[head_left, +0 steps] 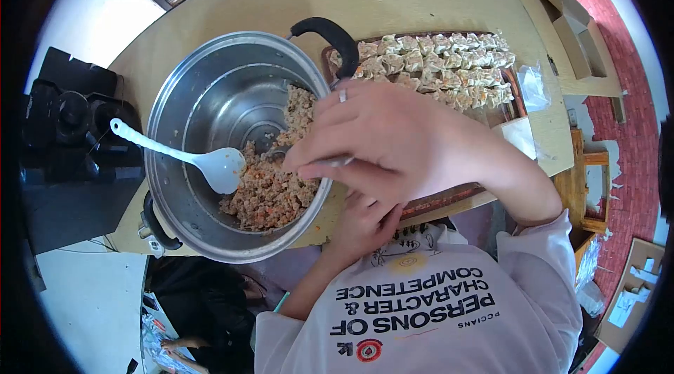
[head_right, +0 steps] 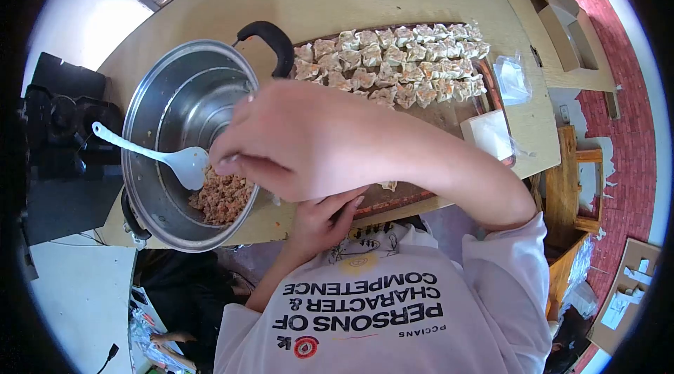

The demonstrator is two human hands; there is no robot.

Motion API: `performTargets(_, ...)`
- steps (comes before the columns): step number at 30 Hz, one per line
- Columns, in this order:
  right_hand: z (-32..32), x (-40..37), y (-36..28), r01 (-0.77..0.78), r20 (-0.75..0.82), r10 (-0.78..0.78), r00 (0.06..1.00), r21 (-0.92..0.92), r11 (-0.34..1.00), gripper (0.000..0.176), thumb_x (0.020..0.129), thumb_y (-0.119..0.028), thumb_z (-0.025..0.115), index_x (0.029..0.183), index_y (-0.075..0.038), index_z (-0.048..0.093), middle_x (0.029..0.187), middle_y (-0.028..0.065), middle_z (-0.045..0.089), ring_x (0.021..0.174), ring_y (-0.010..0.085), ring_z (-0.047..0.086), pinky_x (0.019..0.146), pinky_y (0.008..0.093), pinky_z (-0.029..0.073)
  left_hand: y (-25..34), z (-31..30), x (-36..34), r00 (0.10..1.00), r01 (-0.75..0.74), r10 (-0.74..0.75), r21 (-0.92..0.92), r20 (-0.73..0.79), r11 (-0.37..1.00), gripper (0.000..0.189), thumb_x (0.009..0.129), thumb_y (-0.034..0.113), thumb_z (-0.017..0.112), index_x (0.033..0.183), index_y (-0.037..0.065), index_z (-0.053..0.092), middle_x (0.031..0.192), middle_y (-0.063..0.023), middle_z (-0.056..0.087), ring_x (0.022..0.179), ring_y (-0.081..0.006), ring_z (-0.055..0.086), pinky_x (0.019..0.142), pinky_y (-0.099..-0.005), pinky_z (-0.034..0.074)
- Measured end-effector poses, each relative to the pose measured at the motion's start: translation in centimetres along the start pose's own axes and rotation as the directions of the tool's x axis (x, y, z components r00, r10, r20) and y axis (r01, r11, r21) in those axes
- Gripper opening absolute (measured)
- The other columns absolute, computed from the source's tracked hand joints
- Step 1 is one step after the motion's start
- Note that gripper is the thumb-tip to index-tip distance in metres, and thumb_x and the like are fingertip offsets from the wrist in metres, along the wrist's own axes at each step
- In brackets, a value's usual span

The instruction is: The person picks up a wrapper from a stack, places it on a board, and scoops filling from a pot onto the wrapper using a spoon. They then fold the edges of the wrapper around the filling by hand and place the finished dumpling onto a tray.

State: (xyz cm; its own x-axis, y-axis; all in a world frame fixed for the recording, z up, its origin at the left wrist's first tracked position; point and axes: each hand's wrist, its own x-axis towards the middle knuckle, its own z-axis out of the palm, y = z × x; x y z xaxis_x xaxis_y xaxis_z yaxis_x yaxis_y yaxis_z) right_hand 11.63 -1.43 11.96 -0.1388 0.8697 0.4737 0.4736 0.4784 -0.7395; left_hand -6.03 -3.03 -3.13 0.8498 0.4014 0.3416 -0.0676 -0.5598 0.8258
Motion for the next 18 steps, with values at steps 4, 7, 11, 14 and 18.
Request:
performTargets(4, 0.1, 2.0, 0.6, 0.218, 0.032, -0.218, 0.975, -0.297, 0.93, 0.012, 0.093, -0.014, 0.065, 0.094, -0.005, 0.073, 0.065, 0.013, 0.061, 0.068, 0.0359, 0.064, 0.077, 0.042, 0.052, 0.7, -0.5, 1.0, 0.994, -0.08, 0.081, 0.02, -0.071, 0.997, 0.034, 0.085, 0.001, 0.078, 0.118, 0.009, 0.077, 0.098, -0.0079, 0.069, 0.085, -0.0249, 0.068, 0.076, -0.0356, 0.053)
performTargets(7, 0.2, 3.1, 0.5, 0.11, 0.189, -0.062, 0.98, -0.255, 0.961, 0.012, 0.092, -0.011, 0.067, 0.102, -0.011, 0.074, 0.087, 0.0048, 0.071, 0.083, 0.028, 0.067, 0.08, 0.0412, 0.049, 0.5, -0.4, 0.9, 0.994, -0.074, 0.074, -0.004, -0.081, 0.997, 0.034, 0.085, 0.002, 0.078, 0.117, 0.01, 0.077, 0.096, -0.0061, 0.068, 0.083, -0.0226, 0.066, 0.076, -0.036, 0.051)
performTargets(11, 1.3, 4.3, 0.9, 0.017, 0.238, 0.038, 0.97, -0.225, 0.974, 0.012, 0.095, -0.014, 0.064, 0.097, -0.007, 0.074, 0.074, 0.0097, 0.068, 0.076, 0.0317, 0.067, 0.07, 0.0437, 0.049, 0.6, -0.8, 0.9, 0.998, -0.058, 0.058, 0.015, -0.028, 0.998, 0.034, 0.084, 0.002, 0.079, 0.117, 0.011, 0.076, 0.094, -0.0039, 0.067, 0.081, -0.0206, 0.065, 0.076, -0.0358, 0.047)
performTargets(14, 1.9, 5.5, 1.6, -0.011, 0.267, 0.07, 0.961, -0.219, 0.976, 0.017, 0.096, -0.015, 0.063, 0.093, -0.003, 0.074, 0.063, 0.0126, 0.063, 0.067, 0.0352, 0.064, 0.064, 0.0449, 0.049, 0.4, -0.6, 0.9, 0.997, -0.06, 0.06, 0.001, -0.04, 0.998, 0.034, 0.085, 0.003, 0.079, 0.118, 0.011, 0.076, 0.093, -0.0026, 0.066, 0.08, -0.0193, 0.064, 0.077, -0.0358, 0.044)
performTargets(18, 2.7, 6.1, 2.5, 0.004, 0.258, 0.045, 0.965, -0.186, 0.983, 0.02, 0.096, -0.016, 0.064, 0.085, -0.001, 0.072, 0.056, 0.0155, 0.057, 0.056, 0.0383, 0.059, 0.056, 0.0451, 0.046, 0.4, -0.6, 0.8, 0.998, -0.06, 0.06, -0.012, -0.031, 0.998, 0.035, 0.085, 0.003, 0.079, 0.118, 0.012, 0.076, 0.093, -0.0024, 0.066, 0.08, -0.0196, 0.064, 0.077, -0.0363, 0.044)
